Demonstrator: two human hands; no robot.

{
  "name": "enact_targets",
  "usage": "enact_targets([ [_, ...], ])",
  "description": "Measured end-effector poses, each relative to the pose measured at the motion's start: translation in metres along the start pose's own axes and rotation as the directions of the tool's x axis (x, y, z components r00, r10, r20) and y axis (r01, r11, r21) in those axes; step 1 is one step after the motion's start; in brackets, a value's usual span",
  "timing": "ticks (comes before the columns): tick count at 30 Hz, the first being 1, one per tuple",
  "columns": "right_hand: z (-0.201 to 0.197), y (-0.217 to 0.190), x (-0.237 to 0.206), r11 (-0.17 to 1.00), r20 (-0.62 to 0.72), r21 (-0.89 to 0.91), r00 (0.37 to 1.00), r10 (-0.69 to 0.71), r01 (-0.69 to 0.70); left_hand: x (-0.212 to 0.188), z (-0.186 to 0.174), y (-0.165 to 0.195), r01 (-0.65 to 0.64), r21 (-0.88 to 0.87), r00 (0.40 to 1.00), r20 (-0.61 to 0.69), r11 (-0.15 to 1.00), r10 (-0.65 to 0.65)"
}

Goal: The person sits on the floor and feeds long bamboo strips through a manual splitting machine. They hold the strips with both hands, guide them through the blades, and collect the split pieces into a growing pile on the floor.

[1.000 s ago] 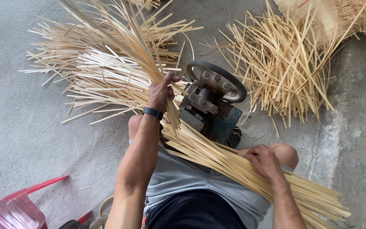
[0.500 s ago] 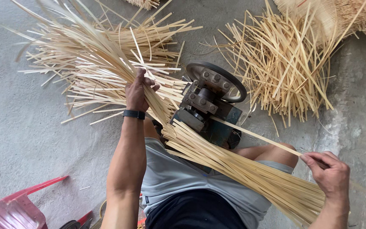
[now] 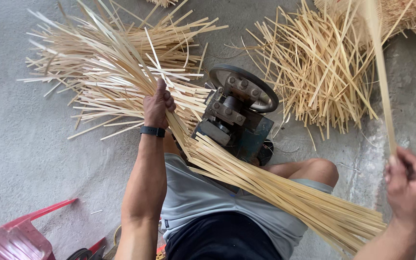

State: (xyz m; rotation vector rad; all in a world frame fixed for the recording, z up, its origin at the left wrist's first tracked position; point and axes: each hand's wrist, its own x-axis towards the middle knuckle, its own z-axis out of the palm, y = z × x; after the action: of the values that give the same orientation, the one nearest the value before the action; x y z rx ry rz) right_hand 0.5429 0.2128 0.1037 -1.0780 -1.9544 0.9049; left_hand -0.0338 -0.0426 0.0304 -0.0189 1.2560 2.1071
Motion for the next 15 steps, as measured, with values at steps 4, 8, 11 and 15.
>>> enact_targets([
  [4,0.039,-0.033,0.101,0.999,-0.1,-0.018,0.994,0.044,-0.046,-0.003,0.006,0.002,0.013,0.062,1.0,-0.006,0.998,-0.013],
  [8,0.086,-0.075,0.115,0.823,0.031,-0.485,0.946,-0.323,0.297,-0.011,0.005,0.002,0.008,0.068,1.0,0.029,0.998,-0.009],
  [11,0.143,-0.089,0.072,0.907,0.398,-0.42,0.902,0.165,0.019,-0.02,-0.004,0.003,-0.001,0.084,0.999,0.047,0.996,-0.003],
  [15,0.202,-0.082,-0.006,0.905,0.806,-0.407,0.515,0.293,0.122,-0.025,-0.018,0.002,0.019,0.11,0.999,0.025,0.994,-0.022],
])
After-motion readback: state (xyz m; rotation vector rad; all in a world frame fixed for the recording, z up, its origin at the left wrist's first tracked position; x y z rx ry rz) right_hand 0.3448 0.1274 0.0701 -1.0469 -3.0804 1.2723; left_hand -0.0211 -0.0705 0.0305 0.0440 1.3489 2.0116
